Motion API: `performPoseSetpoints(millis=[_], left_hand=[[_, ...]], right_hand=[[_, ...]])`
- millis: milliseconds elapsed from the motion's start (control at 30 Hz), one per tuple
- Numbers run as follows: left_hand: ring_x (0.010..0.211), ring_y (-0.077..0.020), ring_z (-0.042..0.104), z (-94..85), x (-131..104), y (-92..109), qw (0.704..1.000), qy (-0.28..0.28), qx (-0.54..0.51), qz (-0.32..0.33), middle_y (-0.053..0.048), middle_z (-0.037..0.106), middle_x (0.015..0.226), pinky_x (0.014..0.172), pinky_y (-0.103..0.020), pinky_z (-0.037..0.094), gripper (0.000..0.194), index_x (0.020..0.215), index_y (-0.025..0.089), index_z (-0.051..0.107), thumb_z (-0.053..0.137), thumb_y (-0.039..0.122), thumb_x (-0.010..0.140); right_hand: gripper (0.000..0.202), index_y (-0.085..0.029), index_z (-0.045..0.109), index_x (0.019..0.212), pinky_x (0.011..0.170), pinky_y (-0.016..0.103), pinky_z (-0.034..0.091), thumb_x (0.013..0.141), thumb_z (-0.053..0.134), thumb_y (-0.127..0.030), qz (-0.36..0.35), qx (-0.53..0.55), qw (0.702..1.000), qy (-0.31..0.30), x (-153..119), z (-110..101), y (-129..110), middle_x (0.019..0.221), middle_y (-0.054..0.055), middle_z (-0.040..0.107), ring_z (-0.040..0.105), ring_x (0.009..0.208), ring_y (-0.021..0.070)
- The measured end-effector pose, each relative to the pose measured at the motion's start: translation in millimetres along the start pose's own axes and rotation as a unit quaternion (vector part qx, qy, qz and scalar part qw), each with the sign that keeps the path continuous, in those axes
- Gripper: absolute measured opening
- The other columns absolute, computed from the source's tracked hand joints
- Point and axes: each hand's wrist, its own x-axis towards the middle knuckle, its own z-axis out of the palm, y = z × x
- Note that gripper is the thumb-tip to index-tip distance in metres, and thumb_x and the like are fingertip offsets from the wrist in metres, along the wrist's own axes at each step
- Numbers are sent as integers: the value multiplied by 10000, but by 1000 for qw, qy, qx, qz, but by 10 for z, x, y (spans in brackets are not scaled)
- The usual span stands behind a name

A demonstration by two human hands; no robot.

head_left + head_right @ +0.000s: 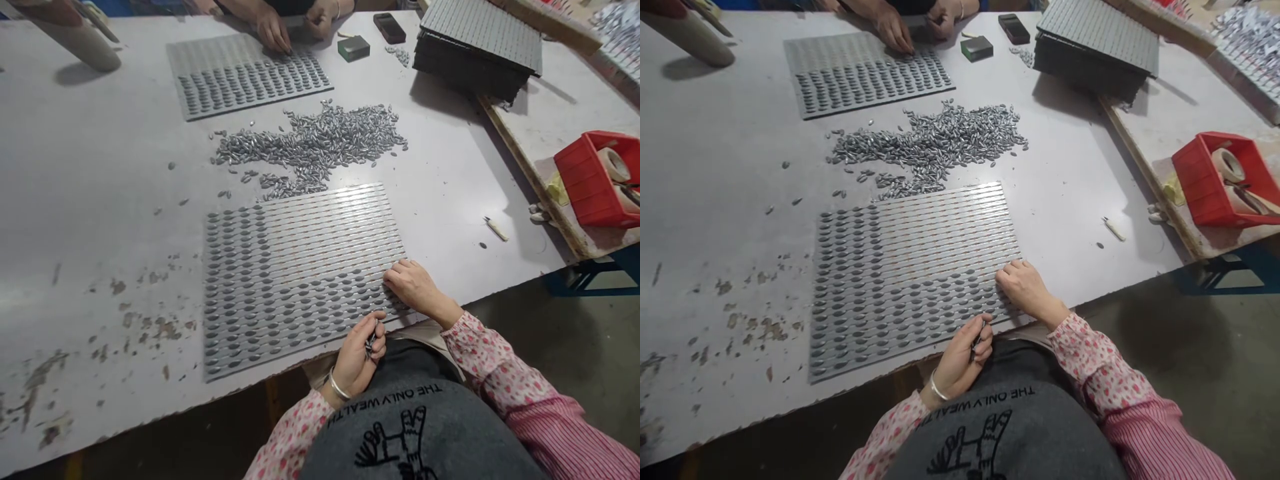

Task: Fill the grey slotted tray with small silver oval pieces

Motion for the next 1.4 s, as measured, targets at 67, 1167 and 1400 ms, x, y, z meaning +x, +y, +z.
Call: performPoseSetpoints(millis=[67,1167,1400], left_hand=[[500,-36,367,1,-5,5,1000,-8,-7,9,11,463,694,424,-162,280,241,994,121,574,593,236,784],[551,-31,408,13,19,-14,999,25,34,17,-27,547,804,444,-147,307,214,911,139,612,676,228,727],[595,-41,444,23,21,-16,998,39,42,22,-31,555,839,473,-150,348,237,902,138,620,702,227,698]], right_hand=[[146,-164,586,816,722,293,332,889,466,-206,-5,21,1000,-3,7,3,15,777,65,575,458,800,191],[61,-185,613,783,743,277,389,814,561,-189,114,175,977,48,-77,52,28,789,32,605,504,817,170],[93,-196,616,797,750,285,362,839,554,-252,120,130,984,33,-71,76,39,803,38,577,469,829,179]])
